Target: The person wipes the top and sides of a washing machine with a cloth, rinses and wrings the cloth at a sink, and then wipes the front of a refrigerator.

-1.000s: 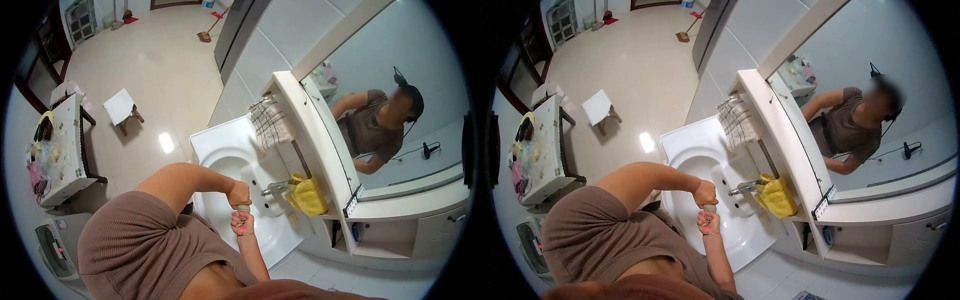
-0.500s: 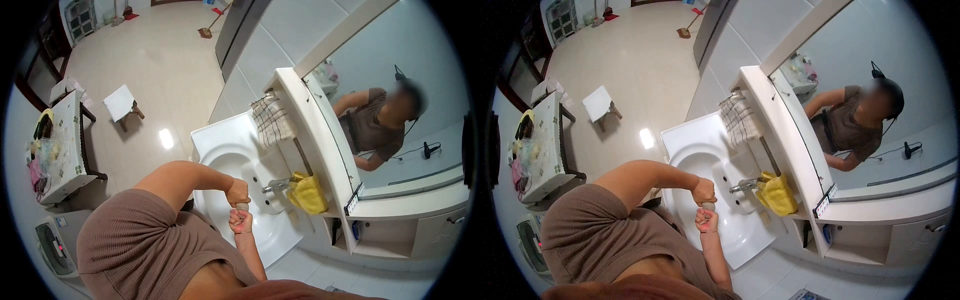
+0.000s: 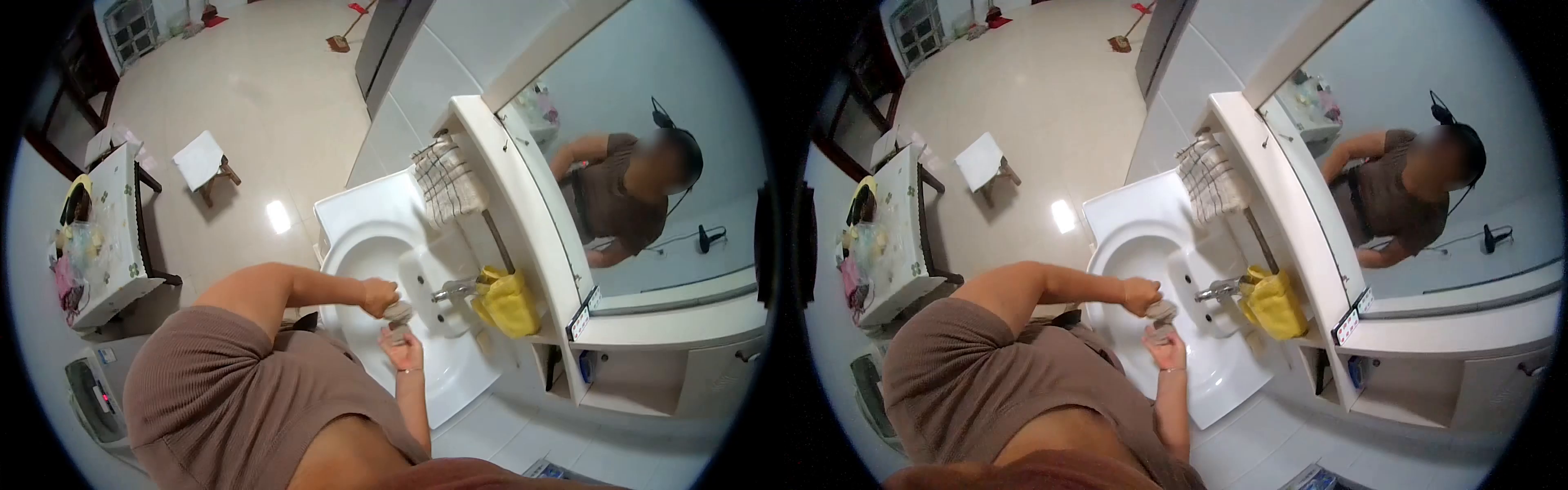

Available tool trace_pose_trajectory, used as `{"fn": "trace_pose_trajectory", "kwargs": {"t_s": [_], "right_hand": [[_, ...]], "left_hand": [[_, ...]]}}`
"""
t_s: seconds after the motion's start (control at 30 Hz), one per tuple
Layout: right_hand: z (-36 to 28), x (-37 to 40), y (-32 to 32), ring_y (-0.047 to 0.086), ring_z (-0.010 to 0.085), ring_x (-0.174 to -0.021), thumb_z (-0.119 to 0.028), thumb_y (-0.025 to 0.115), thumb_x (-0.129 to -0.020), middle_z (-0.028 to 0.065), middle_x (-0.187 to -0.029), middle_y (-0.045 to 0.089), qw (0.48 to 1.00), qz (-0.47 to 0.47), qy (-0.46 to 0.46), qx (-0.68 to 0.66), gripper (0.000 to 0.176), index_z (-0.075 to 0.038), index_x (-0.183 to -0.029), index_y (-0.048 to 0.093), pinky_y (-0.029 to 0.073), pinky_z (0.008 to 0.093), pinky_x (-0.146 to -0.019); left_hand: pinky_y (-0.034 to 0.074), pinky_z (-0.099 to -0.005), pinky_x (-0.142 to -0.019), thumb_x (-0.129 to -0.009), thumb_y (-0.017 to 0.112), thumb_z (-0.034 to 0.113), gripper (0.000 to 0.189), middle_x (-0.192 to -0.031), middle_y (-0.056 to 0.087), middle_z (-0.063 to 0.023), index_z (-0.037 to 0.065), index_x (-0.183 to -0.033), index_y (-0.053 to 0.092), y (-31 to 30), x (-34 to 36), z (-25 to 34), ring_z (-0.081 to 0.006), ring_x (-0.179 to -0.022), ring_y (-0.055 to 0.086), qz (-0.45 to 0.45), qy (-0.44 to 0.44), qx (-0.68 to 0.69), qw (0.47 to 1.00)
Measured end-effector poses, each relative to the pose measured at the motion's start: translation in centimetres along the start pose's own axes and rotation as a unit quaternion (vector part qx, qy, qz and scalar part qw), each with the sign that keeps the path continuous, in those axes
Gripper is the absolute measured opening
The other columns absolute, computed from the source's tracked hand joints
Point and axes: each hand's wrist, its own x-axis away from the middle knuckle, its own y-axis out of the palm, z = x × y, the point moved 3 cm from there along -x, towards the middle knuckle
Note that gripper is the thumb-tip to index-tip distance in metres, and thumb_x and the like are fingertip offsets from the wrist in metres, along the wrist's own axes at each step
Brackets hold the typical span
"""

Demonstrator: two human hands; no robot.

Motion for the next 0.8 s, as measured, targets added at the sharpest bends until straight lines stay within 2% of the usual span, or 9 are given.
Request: {"fn": "trace_pose_trajectory", "kwargs": {"t_s": [0.07,0.13,0.23,0.3,0.43,0.53,0.7,0.77,0.8], "right_hand": [[0.3,1.2,1.9,0.05,0.0359,-0.103,-0.004,0.045,-0.076,0.0146,-0.114,0.051,0.996,0.008,-0.03,0.089,0.045,-0.007,-0.122,0.042,0.041,0.0527,-0.082],[0.7,2.3,2.3,0.052,0.0355,-0.101,-0.002,0.045,-0.075,0.0139,-0.112,0.052,0.989,0.033,-0.039,0.137,0.048,-0.006,-0.122,0.04,0.04,0.0545,-0.082],[-0.1,1.9,1.9,0.055,0.0269,-0.096,-0.001,0.047,-0.075,0.0116,-0.105,0.055,0.962,0.069,-0.055,0.258,0.051,-0.006,-0.124,0.038,0.043,0.0439,-0.082],[-0.4,1.0,1.8,0.055,0.017,-0.086,0.003,0.055,-0.072,0.009,-0.1,0.055,0.912,0.05,-0.11,0.391,0.055,-0.004,-0.123,0.038,0.046,0.0288,-0.072],[0.6,2.7,10.5,0.054,0.0131,-0.082,0.005,0.059,-0.068,0.0072,-0.096,0.055,0.902,0.047,-0.213,0.373,0.054,-0.003,-0.118,0.042,0.044,0.0217,-0.069],[0.6,2.2,14.3,0.054,0.0102,-0.078,0.003,0.062,-0.065,0.0054,-0.093,0.055,0.711,0.031,-0.344,0.613,0.044,-0.002,-0.106,0.047,0.046,0.0228,-0.063],[2.4,1.1,24.4,0.052,0.0102,-0.083,0.0,0.061,-0.068,0.0039,-0.088,0.057,0.756,0.019,-0.355,0.55,0.035,-0.002,-0.101,0.05,0.043,0.0235,-0.074],[3.1,-0.5,28.0,0.053,0.0121,-0.086,-0.003,0.055,-0.076,0.0051,-0.094,0.056,0.711,-0.029,-0.397,0.579,0.028,-0.002,-0.103,0.05,0.043,0.0259,-0.078],[3.8,-1.8,29.8,0.053,0.0139,-0.09,-0.004,0.052,-0.079,0.0062,-0.099,0.055,0.777,-0.061,-0.393,0.489,0.027,-0.002,-0.105,0.05,0.044,0.0275,-0.08]], "left_hand": [[0.047,-0.0419,-0.066,-0.06,0.067,0.027,0.042,-0.075,0.054,-0.0131,0.004,-0.093,0.052,1.4,1.1,-0.4,-0.0324,-0.074,0.056,-0.047,-0.059,-0.017,0.997],[0.047,-0.0403,-0.07,-0.059,0.067,0.027,0.052,-0.077,0.056,-0.0155,0.0,-0.101,0.051,0.7,2.9,0.9,-0.0317,-0.077,0.058,0.015,-0.142,0.102,0.984],[0.047,-0.0359,-0.069,-0.061,0.068,0.026,0.054,-0.079,0.058,-0.0168,0.0,-0.104,0.049,-1.4,4.1,2.1,-0.0277,-0.076,0.059,0.005,-0.171,0.292,0.941],[0.047,-0.0334,-0.067,-0.062,0.067,0.026,0.052,-0.079,0.058,-0.0144,0.0,-0.104,0.049,-4.1,4.5,3.1,-0.0238,-0.075,0.058,-0.033,-0.196,0.342,0.918],[0.046,-0.026,-0.061,-0.067,0.063,0.026,0.042,-0.076,0.057,-0.0057,0.0,-0.099,0.053,-6.1,5.1,2.5,-0.0124,-0.071,0.055,-0.074,-0.172,0.481,0.857],[0.045,-0.0242,-0.06,-0.069,0.06,0.025,0.036,-0.077,0.057,-0.0028,0.001,-0.095,0.056,-8.4,6.3,1.3,-0.0095,-0.07,0.053,-0.016,-0.162,0.538,0.827],[0.045,-0.0234,-0.066,-0.077,0.059,0.018,0.025,-0.085,0.057,-0.0041,0.002,-0.096,0.057,-12.8,10.1,-2.8,-0.0102,-0.076,0.053,0.031,-0.171,0.711,0.681],[0.046,-0.0275,-0.078,-0.075,0.061,0.018,0.037,-0.097,0.057,-0.0058,0.004,-0.108,0.052,-16.2,12.3,-4.4,-0.0129,-0.089,0.054,0.039,-0.152,0.786,0.598],[0.045,-0.0283,-0.081,-0.075,0.063,0.019,0.042,-0.101,0.056,-0.0059,0.004,-0.112,0.05,-18.3,13.4,-5.0,-0.0137,-0.093,0.054,0.052,-0.128,0.8,0.584]]}}
